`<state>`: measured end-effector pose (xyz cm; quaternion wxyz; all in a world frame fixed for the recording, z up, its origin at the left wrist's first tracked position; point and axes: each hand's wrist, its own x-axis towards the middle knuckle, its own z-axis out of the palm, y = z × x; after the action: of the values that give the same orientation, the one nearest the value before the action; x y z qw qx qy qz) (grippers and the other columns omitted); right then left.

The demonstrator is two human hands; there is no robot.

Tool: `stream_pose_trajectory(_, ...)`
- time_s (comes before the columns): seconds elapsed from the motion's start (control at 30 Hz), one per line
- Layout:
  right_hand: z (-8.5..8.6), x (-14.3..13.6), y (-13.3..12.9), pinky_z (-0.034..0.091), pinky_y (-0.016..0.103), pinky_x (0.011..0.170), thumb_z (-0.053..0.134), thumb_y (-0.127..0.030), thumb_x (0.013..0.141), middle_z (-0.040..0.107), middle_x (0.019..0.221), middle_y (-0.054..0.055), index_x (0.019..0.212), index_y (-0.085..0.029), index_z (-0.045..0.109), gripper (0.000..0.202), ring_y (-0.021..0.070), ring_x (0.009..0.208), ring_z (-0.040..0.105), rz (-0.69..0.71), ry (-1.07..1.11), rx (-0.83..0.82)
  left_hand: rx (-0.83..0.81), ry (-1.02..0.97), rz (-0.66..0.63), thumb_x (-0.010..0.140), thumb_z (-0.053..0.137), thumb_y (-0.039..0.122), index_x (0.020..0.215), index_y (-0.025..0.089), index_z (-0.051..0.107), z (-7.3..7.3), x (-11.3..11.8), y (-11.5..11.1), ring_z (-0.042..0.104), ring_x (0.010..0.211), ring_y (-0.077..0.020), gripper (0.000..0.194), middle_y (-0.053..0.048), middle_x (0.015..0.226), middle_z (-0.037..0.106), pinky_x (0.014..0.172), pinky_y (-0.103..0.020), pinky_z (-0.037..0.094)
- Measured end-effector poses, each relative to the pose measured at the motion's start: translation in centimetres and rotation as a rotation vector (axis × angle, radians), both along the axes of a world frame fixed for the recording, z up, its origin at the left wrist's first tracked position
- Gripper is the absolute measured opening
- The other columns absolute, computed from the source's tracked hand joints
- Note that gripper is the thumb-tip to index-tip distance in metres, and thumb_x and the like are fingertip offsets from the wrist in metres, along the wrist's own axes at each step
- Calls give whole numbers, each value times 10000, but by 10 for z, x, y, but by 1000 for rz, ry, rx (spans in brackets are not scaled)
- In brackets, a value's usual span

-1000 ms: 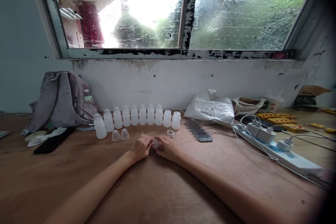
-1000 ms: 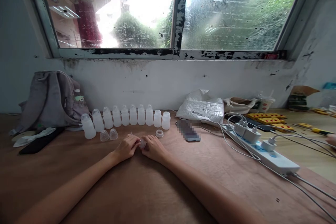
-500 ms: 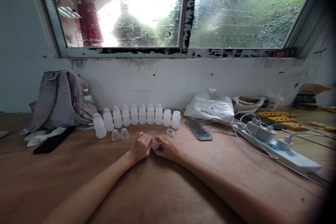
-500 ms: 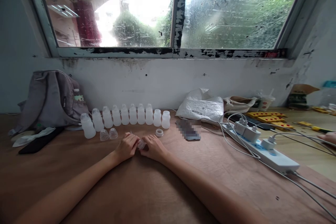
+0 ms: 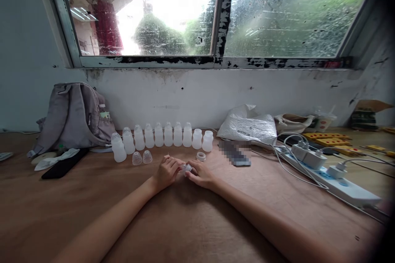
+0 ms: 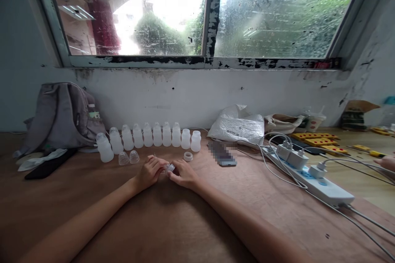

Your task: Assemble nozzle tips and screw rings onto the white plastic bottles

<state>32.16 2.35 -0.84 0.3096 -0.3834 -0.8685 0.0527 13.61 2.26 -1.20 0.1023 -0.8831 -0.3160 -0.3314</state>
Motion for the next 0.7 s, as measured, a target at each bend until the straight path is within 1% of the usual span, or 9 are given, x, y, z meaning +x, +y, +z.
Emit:
stream_pose_trajectory(0.07,2,1,1,387,253,579,463,-289,746,551,636,10,707,-179,513,127,144,599,502,-24,78,-29,-8,-45,57,869,363,239,1026,182,515,-1,-2,2,529,901,-154,225,-47,973,617,866,-316,285)
stream_pose_trajectory(0.13,4,1,2,406,255,607,470,-261,740,578,689,13,788,-180,529,112,143,627,522,-41,173,-58,-15,-83,133,856,405,291,1014,189,521,0,-5,5,515,913,-166,221,-44,967,614,870,-324,281)
stream_pose_trajectory(0.23,6,2,4,429,261,642,497,-262,725,601,739,17,887,-182,533,184,147,668,544,-91,294,-98,-12,-118,229,825,459,330,974,191,539,1,-9,9,479,966,-189,218,-48,959,600,882,-341,271)
stream_pose_trajectory(0.33,5,2,6,445,271,653,514,-304,720,613,788,25,914,-185,533,228,154,699,556,-148,368,-131,10,-122,282,792,501,341,942,199,554,3,-12,13,434,1040,-213,213,-62,1021,562,911,-367,247)
stream_pose_trajectory(0.43,2,4,8,448,277,686,512,-328,731,611,882,36,1011,-196,491,311,160,762,561,-174,431,-110,24,-98,311,743,551,340,886,206,572,2,-10,20,394,1091,-240,197,-68,1081,527,936,-398,219)
stream_pose_trajectory(0.53,-2,12,13,444,280,703,509,-319,739,605,900,39,1070,-204,437,358,155,758,563,-185,434,-53,15,-58,319,712,566,344,816,204,576,0,-5,29,371,1112,-256,175,-69,1089,519,953,-429,187)
stream_pose_trajectory(0.6,-3,22,19,442,284,701,513,-309,731,605,877,43,1046,-200,438,342,161,749,565,-211,391,-10,3,-39,324,705,562,349,797,201,571,-2,-2,36,367,1111,-261,174,-75,1080,520,955,-445,174)
stream_pose_trajectory(0.7,-6,43,30,442,297,705,516,-298,716,597,890,60,1031,-192,427,344,185,802,568,-262,327,43,-21,-19,323,703,556,356,798,201,569,-4,0,43,374,1098,-262,183,-81,1072,521,953,-459,165)
